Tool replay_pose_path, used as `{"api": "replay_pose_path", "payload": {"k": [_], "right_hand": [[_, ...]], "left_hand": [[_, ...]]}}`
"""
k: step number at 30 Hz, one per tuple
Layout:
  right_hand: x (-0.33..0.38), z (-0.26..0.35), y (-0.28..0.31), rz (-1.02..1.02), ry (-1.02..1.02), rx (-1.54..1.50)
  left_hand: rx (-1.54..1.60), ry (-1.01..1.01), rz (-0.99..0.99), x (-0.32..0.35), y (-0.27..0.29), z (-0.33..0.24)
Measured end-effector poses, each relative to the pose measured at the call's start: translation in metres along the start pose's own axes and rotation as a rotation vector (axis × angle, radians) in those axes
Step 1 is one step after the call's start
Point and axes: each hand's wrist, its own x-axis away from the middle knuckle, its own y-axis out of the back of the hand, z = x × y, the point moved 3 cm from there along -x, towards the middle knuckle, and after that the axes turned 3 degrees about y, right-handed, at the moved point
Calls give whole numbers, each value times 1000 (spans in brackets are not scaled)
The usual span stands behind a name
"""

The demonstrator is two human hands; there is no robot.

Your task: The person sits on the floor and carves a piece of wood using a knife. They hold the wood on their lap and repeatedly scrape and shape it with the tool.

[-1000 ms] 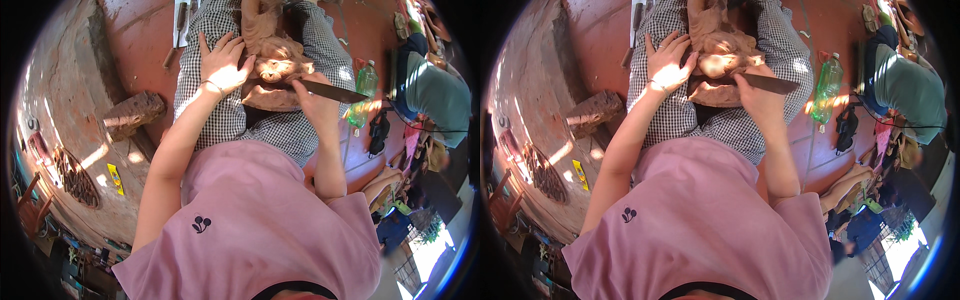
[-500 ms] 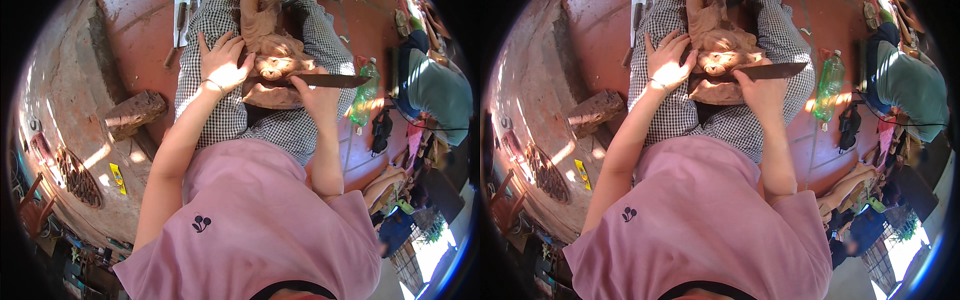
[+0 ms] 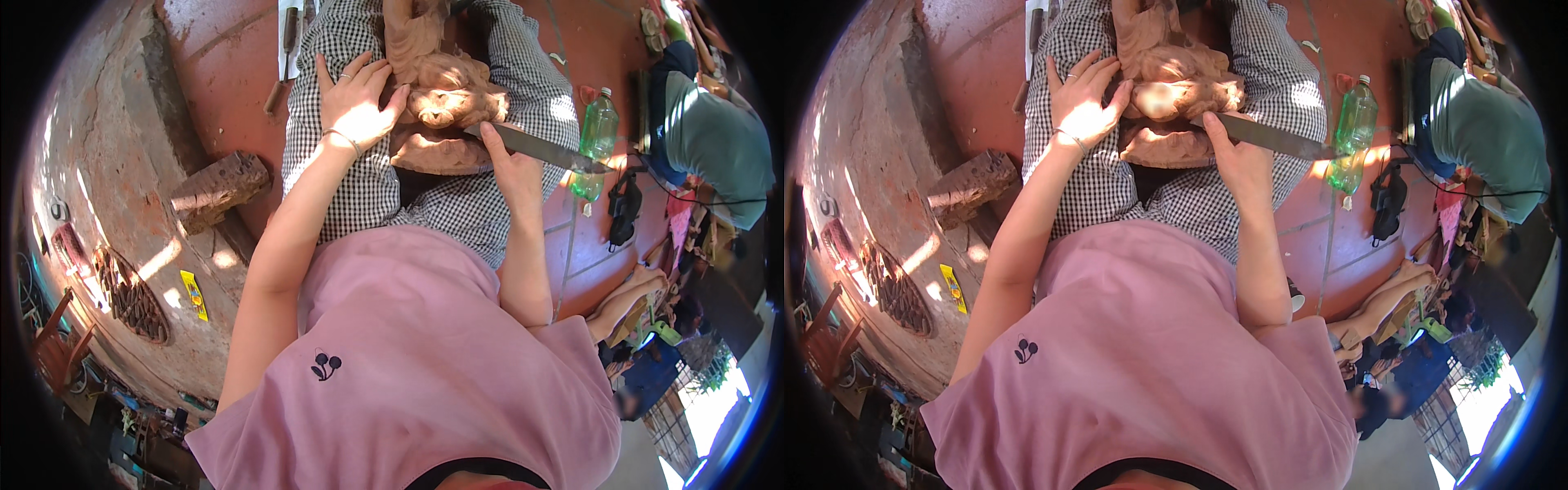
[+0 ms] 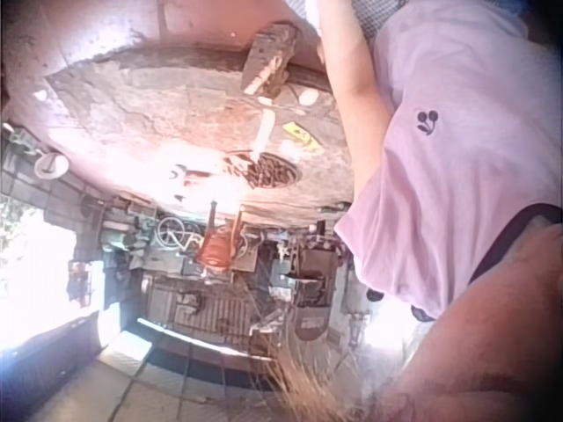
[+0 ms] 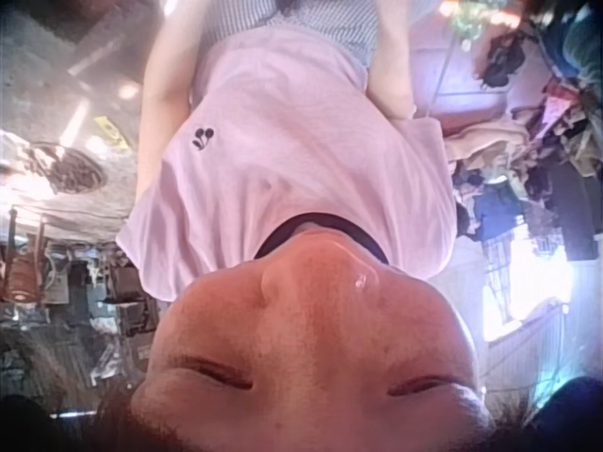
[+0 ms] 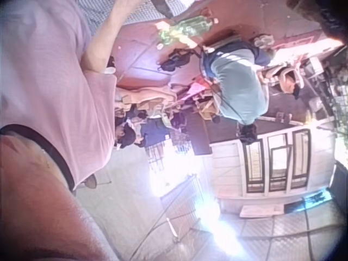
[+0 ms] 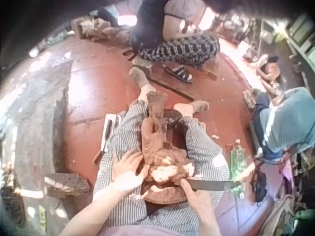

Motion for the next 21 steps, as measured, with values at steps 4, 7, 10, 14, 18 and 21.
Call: {"api": "replay_pose_path", "payload": {"k": [4,7,10,14,18,21], "right_hand": [[-4,8,0,15,9,47],[-7,7,1,41,15,64],[-11,14,3,80,44,129],[-14,23,4,110,28,143],[-17,13,2,73,-30,-60],[-15,-23,-4,49,-194,-406]], "left_hand": [[-8,5,8,1,-1,0],[-1,11,7,0,0,0],[8,12,2,1,0,0],[0,8,5,0,0,-1],[1,6,-3,0,0,-1],[-2,2,-7,-1,0,-1]]}}
